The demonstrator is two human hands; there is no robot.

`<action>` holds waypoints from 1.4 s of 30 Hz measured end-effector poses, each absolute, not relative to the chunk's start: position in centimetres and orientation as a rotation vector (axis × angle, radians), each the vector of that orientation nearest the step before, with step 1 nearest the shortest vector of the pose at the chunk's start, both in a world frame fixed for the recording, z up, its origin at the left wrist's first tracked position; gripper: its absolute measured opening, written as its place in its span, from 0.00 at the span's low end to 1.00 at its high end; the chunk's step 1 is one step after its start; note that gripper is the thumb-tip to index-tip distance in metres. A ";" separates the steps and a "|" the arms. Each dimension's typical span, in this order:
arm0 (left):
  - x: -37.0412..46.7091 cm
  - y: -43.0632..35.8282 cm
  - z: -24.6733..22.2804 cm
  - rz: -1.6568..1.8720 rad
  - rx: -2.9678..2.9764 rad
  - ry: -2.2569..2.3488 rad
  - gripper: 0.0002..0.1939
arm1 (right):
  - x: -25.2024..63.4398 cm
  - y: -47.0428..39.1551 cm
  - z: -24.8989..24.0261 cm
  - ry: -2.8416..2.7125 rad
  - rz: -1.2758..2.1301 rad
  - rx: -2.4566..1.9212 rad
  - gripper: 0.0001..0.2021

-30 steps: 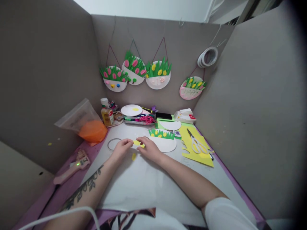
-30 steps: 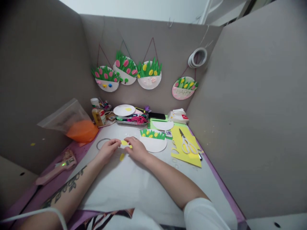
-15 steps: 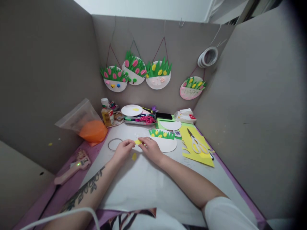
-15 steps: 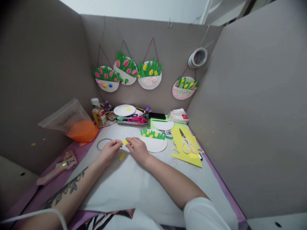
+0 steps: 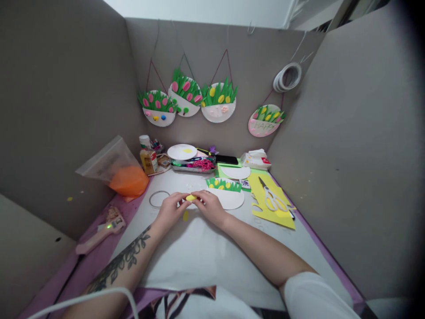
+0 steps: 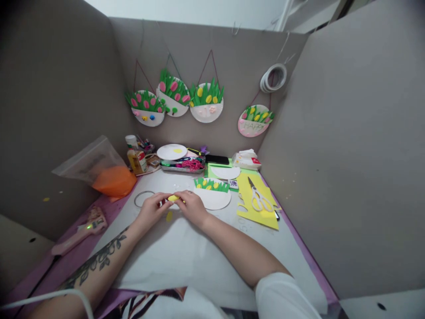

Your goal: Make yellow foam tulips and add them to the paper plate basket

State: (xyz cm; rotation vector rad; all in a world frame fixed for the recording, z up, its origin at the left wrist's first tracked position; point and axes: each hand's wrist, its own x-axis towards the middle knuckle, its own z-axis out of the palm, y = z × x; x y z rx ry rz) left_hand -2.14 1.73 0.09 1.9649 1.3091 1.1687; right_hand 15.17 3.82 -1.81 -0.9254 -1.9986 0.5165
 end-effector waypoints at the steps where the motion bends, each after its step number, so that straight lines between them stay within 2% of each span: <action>1: -2.1 1.7 0.1 1.181 1.962 1.308 0.11 | 15.2 3.8 -1.8 -2.002 0.510 -0.924 0.11; 23: -1.8 1.3 0.4 1.146 1.985 1.333 0.10 | 14.8 3.2 -1.0 -1.910 0.667 -0.977 0.06; 36: -2.1 2.1 -0.2 1.149 1.671 1.276 0.11 | 14.5 2.8 -0.8 -1.823 0.981 -1.028 0.10; 42: -2.2 2.1 0.1 1.137 1.660 1.079 0.13 | 14.6 3.3 -0.9 -1.655 1.444 -0.879 0.13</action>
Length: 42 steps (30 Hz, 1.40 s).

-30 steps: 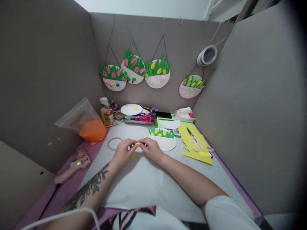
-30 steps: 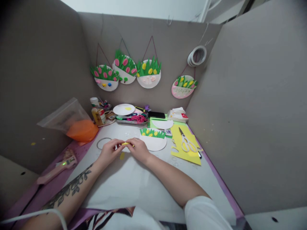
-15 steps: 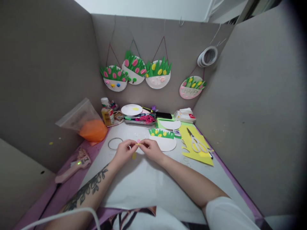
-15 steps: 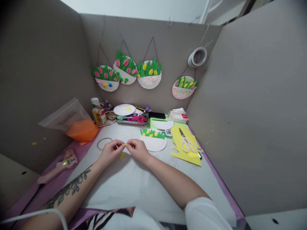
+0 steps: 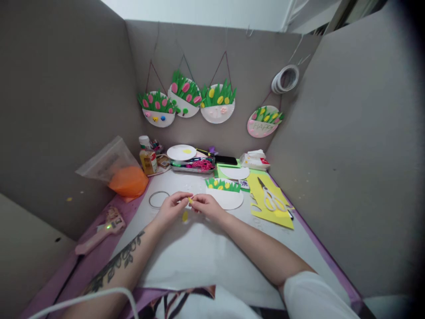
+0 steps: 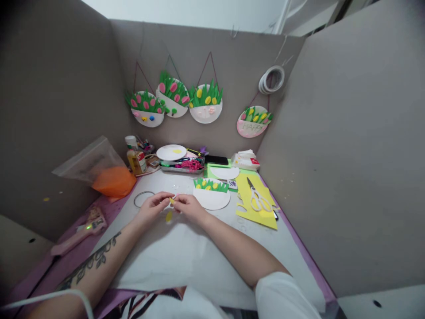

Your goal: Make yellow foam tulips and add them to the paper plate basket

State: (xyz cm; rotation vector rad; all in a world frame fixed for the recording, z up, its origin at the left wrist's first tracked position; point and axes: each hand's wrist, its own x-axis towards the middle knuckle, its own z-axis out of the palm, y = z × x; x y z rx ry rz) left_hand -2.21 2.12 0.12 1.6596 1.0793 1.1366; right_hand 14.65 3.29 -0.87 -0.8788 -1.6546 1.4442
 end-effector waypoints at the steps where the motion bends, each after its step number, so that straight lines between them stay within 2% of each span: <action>1: -2.2 2.0 0.3 1.132 1.670 1.050 0.13 | 14.7 3.4 -1.0 -1.636 1.557 -0.846 0.13; 5: -2.0 1.7 0.4 1.079 1.665 0.997 0.10 | 14.8 3.5 -1.3 -1.588 1.850 -0.787 0.14; 12: -2.2 2.4 -0.5 1.242 1.578 1.254 0.11 | 14.6 3.4 -1.1 -1.556 1.451 -0.877 0.10; 19: -2.3 2.5 -0.5 1.152 1.570 1.291 0.14 | 14.5 3.2 -0.8 -1.505 1.200 -0.997 0.08; 42: -2.1 1.9 0.0 1.111 1.621 1.353 0.15 | 14.5 2.8 -0.5 -1.536 1.163 -1.034 0.06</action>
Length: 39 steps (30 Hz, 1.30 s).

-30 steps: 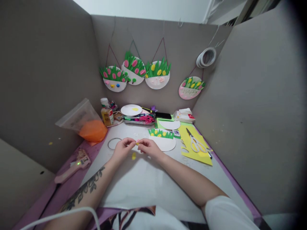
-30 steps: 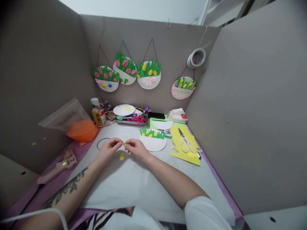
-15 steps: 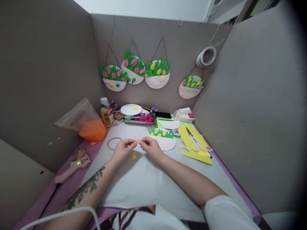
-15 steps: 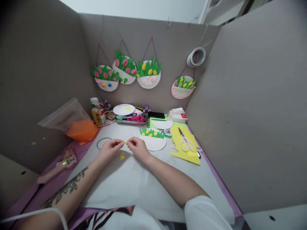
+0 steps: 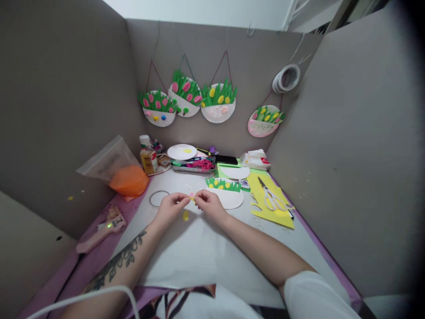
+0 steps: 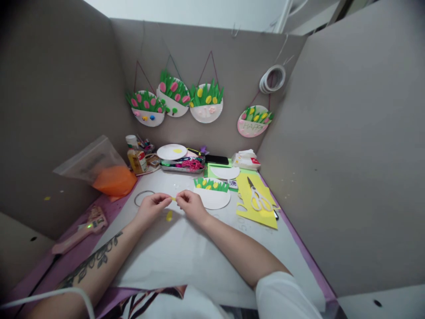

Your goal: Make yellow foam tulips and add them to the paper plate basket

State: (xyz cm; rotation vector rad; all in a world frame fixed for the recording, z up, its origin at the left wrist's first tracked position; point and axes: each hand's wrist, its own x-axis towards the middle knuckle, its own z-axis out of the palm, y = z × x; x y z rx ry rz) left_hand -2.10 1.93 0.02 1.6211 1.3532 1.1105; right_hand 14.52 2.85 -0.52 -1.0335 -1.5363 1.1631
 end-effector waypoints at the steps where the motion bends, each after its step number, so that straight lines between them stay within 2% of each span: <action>1: -2.1 1.9 0.0 1.113 1.621 1.354 0.15 | 14.5 2.8 -0.5 -1.535 1.165 -1.038 0.06; 7: -2.1 2.0 -0.1 1.153 1.586 1.332 0.14 | 14.4 2.8 -0.7 -1.582 1.108 -1.026 0.07; 13: -1.7 1.7 0.2 1.163 1.596 1.300 0.13 | 14.1 2.5 -0.4 -1.734 0.837 -1.016 0.05; 24: -0.7 1.6 1.1 1.149 1.578 1.317 0.13 | 14.6 2.7 0.0 -1.897 0.593 -1.023 0.04; 29: -0.2 0.9 1.8 1.155 1.659 1.344 0.12 | 14.8 2.4 0.4 -1.940 0.596 -1.062 0.04; 39: -0.5 0.5 -0.8 1.196 1.487 1.377 0.14 | 15.0 2.9 -1.1 -1.993 0.670 -1.066 0.05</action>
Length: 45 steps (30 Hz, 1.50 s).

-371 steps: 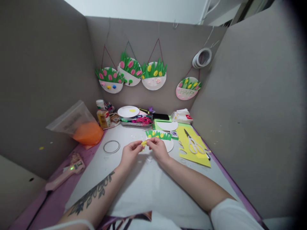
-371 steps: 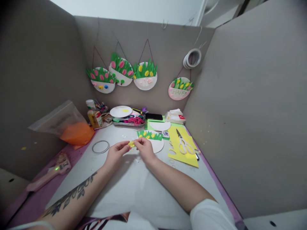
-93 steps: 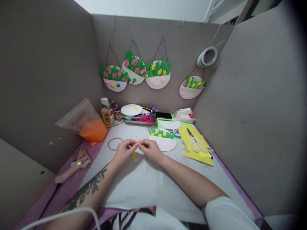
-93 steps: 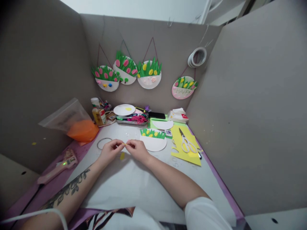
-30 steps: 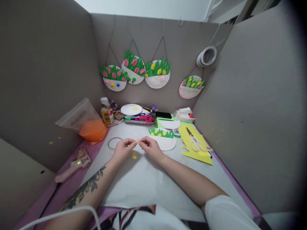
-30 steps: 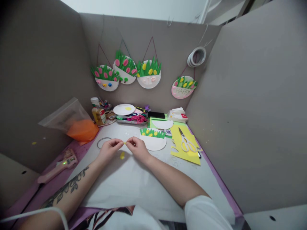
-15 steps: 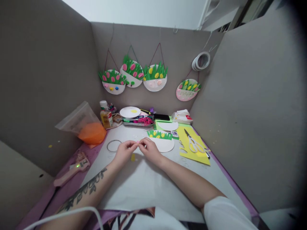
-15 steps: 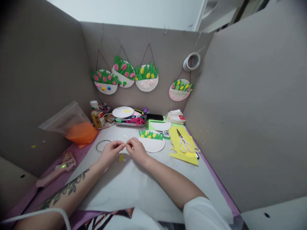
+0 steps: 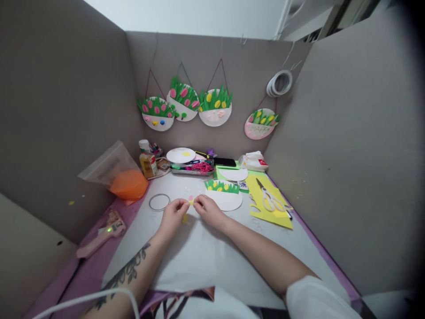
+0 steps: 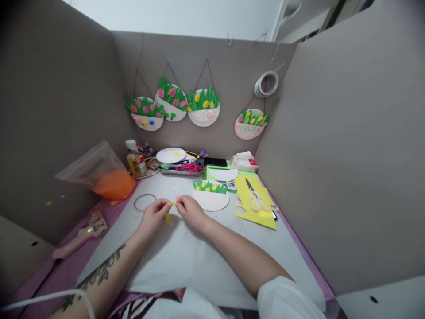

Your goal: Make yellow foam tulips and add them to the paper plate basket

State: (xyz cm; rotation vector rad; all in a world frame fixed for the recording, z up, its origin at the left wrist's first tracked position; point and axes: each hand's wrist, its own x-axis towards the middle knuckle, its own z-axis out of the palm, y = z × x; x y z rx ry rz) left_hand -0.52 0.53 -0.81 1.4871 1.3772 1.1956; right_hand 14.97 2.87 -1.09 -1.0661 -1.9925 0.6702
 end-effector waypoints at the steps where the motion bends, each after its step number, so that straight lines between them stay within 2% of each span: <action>1: -0.5 0.5 -0.9 1.199 1.475 1.379 0.14 | 15.0 2.9 -1.1 -1.996 0.672 -1.067 0.05; 17: -0.8 0.9 -0.2 1.230 1.406 1.392 0.14 | 15.3 2.8 -0.4 -1.800 0.806 -1.037 0.06; 24: -0.4 0.8 -0.1 1.201 1.459 1.348 0.14 | 14.9 2.5 -0.7 -1.854 0.746 -1.067 0.06; 35: -0.1 0.8 -0.8 1.188 1.384 1.280 0.11 | 14.5 2.4 -1.2 -1.752 1.057 -1.062 0.09; 45: -0.4 1.0 -0.9 1.174 1.325 1.302 0.11 | 14.3 2.3 -1.2 -1.730 1.060 -1.075 0.07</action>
